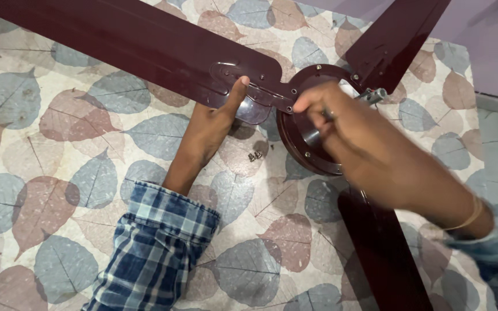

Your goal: The person attaches maroon ceiling fan blades to the motor housing using a screwdriver. They secure each blade by tightening screws at the mounting points, handling the blades and tools directly.

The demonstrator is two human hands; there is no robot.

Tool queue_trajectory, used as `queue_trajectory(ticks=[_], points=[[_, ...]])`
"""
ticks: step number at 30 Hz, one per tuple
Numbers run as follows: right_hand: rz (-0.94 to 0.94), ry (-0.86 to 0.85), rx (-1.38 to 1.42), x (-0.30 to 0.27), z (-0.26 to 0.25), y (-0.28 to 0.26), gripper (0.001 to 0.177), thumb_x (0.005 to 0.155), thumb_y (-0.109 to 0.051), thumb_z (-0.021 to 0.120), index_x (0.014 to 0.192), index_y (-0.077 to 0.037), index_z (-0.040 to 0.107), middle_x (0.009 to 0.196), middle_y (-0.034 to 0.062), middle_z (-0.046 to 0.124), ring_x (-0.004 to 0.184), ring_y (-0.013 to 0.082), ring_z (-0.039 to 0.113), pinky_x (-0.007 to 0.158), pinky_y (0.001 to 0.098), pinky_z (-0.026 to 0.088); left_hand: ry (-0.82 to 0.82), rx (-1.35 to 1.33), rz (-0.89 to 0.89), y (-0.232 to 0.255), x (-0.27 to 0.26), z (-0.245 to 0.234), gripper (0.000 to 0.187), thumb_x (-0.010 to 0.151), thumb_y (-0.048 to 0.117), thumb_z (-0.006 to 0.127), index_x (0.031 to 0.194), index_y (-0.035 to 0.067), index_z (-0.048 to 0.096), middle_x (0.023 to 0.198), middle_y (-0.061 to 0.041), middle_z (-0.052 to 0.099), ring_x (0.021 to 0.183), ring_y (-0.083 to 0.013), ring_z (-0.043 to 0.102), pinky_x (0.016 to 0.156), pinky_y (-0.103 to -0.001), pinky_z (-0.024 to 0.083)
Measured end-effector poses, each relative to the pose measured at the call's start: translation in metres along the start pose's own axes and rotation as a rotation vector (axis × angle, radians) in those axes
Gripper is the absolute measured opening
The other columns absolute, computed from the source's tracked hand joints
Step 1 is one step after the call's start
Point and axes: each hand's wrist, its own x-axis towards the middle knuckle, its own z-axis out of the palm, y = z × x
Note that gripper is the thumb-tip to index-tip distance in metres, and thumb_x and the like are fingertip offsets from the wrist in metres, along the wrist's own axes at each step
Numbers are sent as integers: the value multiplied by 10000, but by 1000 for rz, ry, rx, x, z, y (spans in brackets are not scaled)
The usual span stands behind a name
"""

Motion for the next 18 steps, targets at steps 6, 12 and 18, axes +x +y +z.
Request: queue_trajectory(ticks=[6, 12, 18], points=[[-226, 235, 87, 1, -32, 9, 294, 1061, 8, 312, 1264, 7, 525, 1063, 146, 563, 925, 215, 551, 794, 330, 490, 0, -20, -89, 2, 0, -1, 496, 967, 470, 615, 1192, 38, 706, 1044, -67, 726, 949, -145, 670, 800, -300, 558], [-244, 340, -350, 9, -13, 13, 259, 1068, -242, 543, 1205, -40, 630, 1051, 112, 624, 988, 257, 588, 930, 459, 483, 40, -86, -76, 3, -3, -2, 483, 1002, 452, 616, 1209, 23, 698, 1004, -73, 692, 879, -167, 636, 739, -334, 536], [-262, 270, -336, 40, 1, 6, 454, 959, -316, 662, 1265, 14, 602, 1169, 150, 637, 1091, 322, 600, 937, 449, 497, 78, -158, 145, 0, -8, 4, 497, 1034, 465, 565, 1201, 12, 682, 1068, -49, 705, 988, -125, 674, 866, -288, 567]])
